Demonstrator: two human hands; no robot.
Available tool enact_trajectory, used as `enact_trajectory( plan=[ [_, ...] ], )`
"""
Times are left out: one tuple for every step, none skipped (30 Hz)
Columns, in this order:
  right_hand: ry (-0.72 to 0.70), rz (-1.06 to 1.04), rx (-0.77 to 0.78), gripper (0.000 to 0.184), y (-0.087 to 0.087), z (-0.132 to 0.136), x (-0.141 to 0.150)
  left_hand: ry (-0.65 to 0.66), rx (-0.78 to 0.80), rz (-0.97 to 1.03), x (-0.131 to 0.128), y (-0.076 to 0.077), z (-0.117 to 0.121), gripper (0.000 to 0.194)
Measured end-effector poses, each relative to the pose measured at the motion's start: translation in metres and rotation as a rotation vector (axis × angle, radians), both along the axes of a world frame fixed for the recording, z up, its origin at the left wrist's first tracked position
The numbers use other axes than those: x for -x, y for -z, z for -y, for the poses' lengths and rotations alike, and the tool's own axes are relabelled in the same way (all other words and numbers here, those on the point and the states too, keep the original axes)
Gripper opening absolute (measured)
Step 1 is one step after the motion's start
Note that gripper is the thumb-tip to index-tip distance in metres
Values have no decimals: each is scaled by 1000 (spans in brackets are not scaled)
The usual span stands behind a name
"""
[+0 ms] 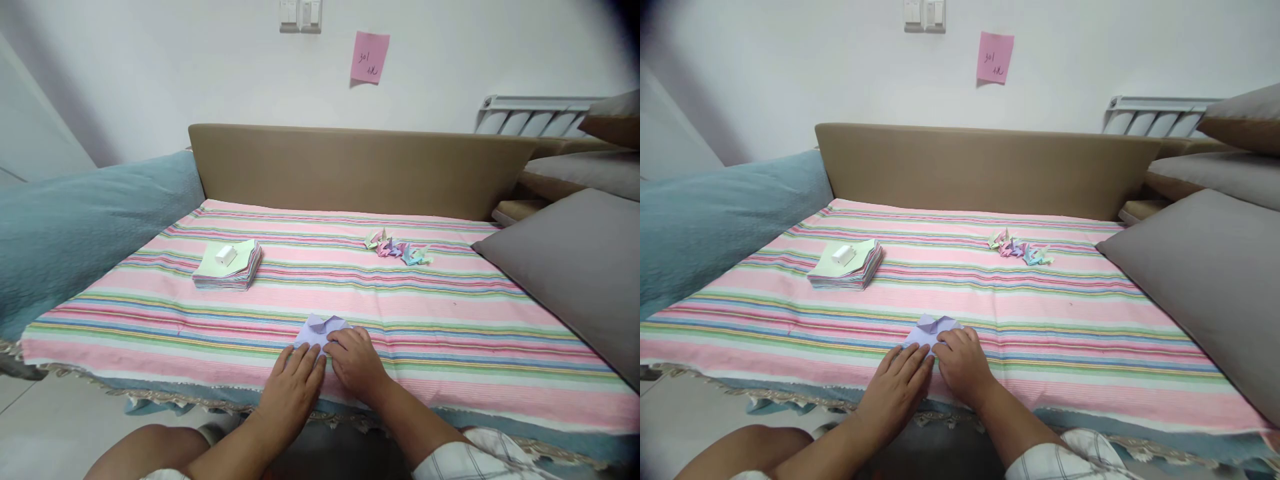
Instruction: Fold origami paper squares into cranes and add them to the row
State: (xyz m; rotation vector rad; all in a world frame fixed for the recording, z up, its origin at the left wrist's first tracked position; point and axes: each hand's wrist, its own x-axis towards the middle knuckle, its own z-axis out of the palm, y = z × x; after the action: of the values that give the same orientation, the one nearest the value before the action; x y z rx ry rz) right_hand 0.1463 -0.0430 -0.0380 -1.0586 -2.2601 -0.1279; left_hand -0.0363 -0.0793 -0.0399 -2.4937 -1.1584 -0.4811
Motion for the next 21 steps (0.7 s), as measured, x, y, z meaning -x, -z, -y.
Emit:
enact_trajectory(
  plan=[
    [1, 2, 2, 15, 0, 0, 0, -9, 3, 6, 0, 0, 0, 36],
    [1, 4, 3, 15, 0, 0, 0, -20, 5, 16, -1, -1, 1, 36],
    [1, 7, 3, 15, 0, 0, 0, -31, 9, 26, -1, -1, 1, 37],
    [1, 8, 2, 16, 0, 0, 0, -42, 14, 36, -1, -2, 1, 37],
    [2, 9, 0, 16, 0, 0, 0, -55, 22, 45, -1, -4, 2, 36],
    [4, 9, -2, 17, 0, 0, 0, -71, 35, 52, -1, -6, 2, 35],
    [5, 8, -2, 17, 0, 0, 0, -87, 49, 56, 0, -8, 3, 32],
    [5, 8, -1, 18, 0, 0, -1, -103, 64, 59, 1, -11, 3, 30],
    [6, 8, 0, 18, 0, 0, -1, -118, 78, 59, 3, -13, 3, 28],
    [6, 9, 1, 18, 0, 0, -1, -128, 89, 58, 4, -16, 3, 28],
    [6, 10, 1, 17, 0, 1, -1, -135, 100, 57, 7, -18, 3, 27],
    [6, 13, 0, 17, -1, 1, -1, -140, 110, 58, 9, -20, 3, 27],
    [6, 15, -2, 17, -1, 1, -1, -146, 120, 61, 11, -22, 2, 27],
    [6, 19, -4, 16, -2, 1, -1, -151, 131, 67, 13, -24, 2, 26],
    [4, 22, -4, 16, -2, 2, -1, -153, 138, 75, 15, -26, 1, 26],
    [4, 25, -4, 16, -2, 2, -1, -153, 141, 86, 16, -27, 0, 27],
    [4, 28, -3, 16, -3, 2, -1, -155, 134, 102, 17, -28, -1, 29],
    [5, 31, -2, 16, -3, 2, -1, -156, 118, 124, 17, -28, -1, 30],
    [8, 34, -2, 16, -3, 2, -1, -152, 97, 150, 16, -27, -2, 30],
    [10, 39, 0, 16, -3, 2, -1, -139, 76, 174, 14, -26, -2, 30],
    [13, 44, 1, 16, -3, 2, -1, -106, 62, 192, 12, -25, -3, 28]
  ],
)
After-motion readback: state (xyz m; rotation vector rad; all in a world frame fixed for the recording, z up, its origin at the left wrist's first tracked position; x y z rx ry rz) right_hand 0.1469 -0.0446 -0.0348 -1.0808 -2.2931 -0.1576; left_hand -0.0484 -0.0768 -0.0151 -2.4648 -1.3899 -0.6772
